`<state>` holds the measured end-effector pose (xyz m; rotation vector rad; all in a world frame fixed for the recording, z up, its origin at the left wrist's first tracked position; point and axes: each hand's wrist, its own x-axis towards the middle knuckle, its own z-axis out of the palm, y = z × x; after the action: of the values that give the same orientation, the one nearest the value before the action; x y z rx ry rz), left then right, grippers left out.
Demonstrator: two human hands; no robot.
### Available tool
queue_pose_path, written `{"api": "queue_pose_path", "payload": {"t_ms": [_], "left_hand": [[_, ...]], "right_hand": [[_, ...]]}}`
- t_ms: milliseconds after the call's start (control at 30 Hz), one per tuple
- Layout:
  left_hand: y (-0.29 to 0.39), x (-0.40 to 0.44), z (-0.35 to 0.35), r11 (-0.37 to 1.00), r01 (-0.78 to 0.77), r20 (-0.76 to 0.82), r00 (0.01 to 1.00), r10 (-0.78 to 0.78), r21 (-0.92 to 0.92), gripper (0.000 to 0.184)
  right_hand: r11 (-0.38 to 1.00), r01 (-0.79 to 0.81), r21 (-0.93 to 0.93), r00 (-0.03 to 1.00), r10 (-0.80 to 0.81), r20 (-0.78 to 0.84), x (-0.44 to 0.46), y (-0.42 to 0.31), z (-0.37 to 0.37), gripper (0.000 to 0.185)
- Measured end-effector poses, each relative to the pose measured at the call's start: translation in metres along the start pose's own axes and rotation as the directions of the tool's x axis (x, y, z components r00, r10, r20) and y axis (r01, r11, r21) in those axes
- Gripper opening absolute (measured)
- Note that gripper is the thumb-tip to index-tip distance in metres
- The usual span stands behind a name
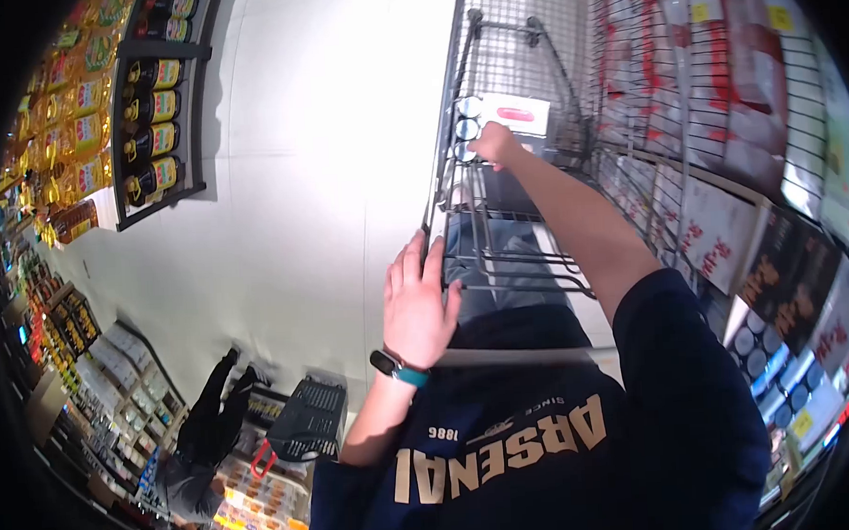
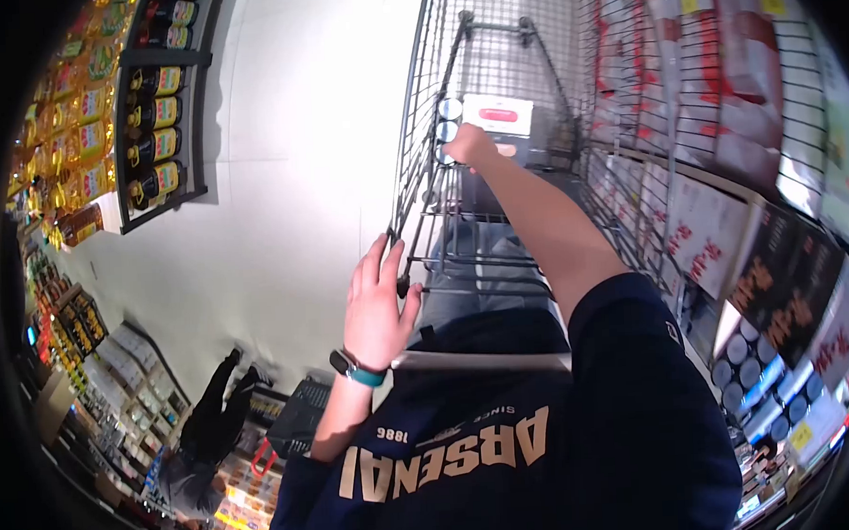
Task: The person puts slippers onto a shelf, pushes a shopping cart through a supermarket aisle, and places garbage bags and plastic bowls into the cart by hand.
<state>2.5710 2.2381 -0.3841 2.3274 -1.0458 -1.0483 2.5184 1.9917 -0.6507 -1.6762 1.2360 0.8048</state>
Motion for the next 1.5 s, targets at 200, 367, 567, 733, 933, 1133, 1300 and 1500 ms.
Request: {"api": "queue_pose_path", "payload": {"t_ms": [200,367,567,733,933,1133,1300,1500], "left_hand": [[-0.003,0.002,0.005,0.913,-0.217,0.118,0.975,0.187,0.346,0.063],[-0.002,0.042,0.032,0.842,-0.483,0.423,0.833,0.357,0.241,0.065],[0.045,0.099,0.047,0.812,-0.558,0.603,0.711,0.362,0.17,0.068],[0.046,0.121,0.042,0.797,-0.57,0.565,0.731,0.382,0.199,0.071],[0.061,0.138,0.033,0.766,-0.559,0.555,0.764,0.328,0.317,0.055],[0.067,0.148,0.022,0.766,-0.51,0.532,0.804,0.264,0.392,0.051],[0.071,0.16,0.015,0.757,-0.483,0.525,0.822,0.218,0.441,0.052],[0.069,0.171,0.012,0.713,-0.498,0.462,0.844,0.27,0.493,0.047]], "right_hand": [[0.962,0.266,-0.062,0.959,-0.271,-0.078,-0.129,0.029,-0.078,0.039],[0.921,0.377,-0.093,0.916,-0.386,-0.105,-0.232,0.063,-0.112,0.041],[0.963,0.15,-0.224,0.928,-0.216,-0.304,-0.31,0.103,-0.098,0.048],[0.862,0.209,-0.462,0.792,-0.426,-0.437,-0.32,0.131,-0.096,0.046],[0.9,0.066,-0.431,0.901,-0.239,-0.363,-0.302,0.11,-0.11,0.057],[0.809,0.11,-0.578,0.932,-0.287,-0.224,-0.273,0.101,-0.13,0.049],[0.808,0.264,-0.527,0.915,-0.382,-0.127,-0.254,0.104,-0.156,0.048],[0.805,0.283,-0.521,0.902,-0.409,-0.141,-0.24,0.099,-0.161,0.048]]}}
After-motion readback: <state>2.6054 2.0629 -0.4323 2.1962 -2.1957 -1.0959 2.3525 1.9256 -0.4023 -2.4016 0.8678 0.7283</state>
